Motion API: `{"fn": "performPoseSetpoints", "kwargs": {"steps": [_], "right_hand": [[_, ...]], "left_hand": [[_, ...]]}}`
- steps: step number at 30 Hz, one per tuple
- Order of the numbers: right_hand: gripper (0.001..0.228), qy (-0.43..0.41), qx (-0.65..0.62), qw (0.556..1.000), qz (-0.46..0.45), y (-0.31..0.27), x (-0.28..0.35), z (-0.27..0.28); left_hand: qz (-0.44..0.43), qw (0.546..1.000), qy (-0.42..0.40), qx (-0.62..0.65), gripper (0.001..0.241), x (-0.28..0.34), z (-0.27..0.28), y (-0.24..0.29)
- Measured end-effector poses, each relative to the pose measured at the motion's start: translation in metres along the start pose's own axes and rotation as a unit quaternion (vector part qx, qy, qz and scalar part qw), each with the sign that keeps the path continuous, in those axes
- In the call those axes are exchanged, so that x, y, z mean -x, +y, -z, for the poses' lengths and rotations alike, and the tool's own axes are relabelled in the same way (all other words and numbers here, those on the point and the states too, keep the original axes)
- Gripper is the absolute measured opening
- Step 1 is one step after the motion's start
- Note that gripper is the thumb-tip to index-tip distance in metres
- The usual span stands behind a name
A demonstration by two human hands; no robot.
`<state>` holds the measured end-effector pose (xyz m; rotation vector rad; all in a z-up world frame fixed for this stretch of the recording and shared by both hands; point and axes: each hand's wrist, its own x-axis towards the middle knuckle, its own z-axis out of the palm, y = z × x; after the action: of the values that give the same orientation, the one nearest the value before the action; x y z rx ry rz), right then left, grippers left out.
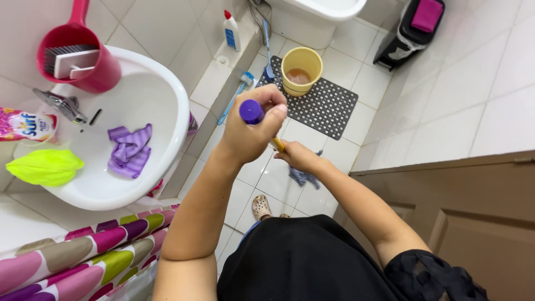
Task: Mopping the bathroom floor and washing cloths in the sink.
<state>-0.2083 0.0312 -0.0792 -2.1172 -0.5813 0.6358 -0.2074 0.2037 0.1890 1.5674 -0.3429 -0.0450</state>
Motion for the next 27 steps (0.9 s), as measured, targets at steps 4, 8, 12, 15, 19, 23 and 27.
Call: {"fn": "performPoseSetpoints", "kwargs": {"steps": [4, 8, 12, 15, 19, 23, 27], "right_hand": [[0.024, 0.070, -0.035, 0.993, 0.090, 0.009, -0.043, -0.023], [0.031, 0.196, -0.250, 0.924, 0.214, -0.098, -0.054, 0.023], [0.014, 0.054, -0.822, 0.499, 0.271, -0.027, -0.115, -0.009], [0.014, -0.017, -0.816, 0.528, 0.237, -0.030, -0.141, 0.005], [0.021, -0.151, -0.776, 0.588, 0.171, -0.034, -0.185, 0.030], [0.026, -0.268, -0.530, 0.790, 0.150, -0.010, -0.234, 0.037], [0.020, -0.376, -0.442, 0.802, 0.142, -0.009, -0.257, 0.026]], "left_hand": [[-0.049, 0.992, -0.062, -0.095, 0.006, -0.017, 0.009, 0.021], [-0.095, 0.975, -0.164, -0.115, 0.008, -0.041, 0.010, 0.019], [-0.112, 0.963, -0.202, -0.138, 0.013, -0.055, 0.009, -0.001], [-0.121, 0.971, -0.140, -0.154, 0.020, -0.061, 0.012, -0.022], [-0.165, 0.958, 0.166, -0.167, 0.021, -0.061, 0.005, -0.054], [-0.134, 0.881, 0.410, -0.195, 0.027, -0.063, -0.009, -0.065], [-0.122, 0.870, 0.421, -0.224, 0.028, -0.051, -0.008, -0.047]]}}
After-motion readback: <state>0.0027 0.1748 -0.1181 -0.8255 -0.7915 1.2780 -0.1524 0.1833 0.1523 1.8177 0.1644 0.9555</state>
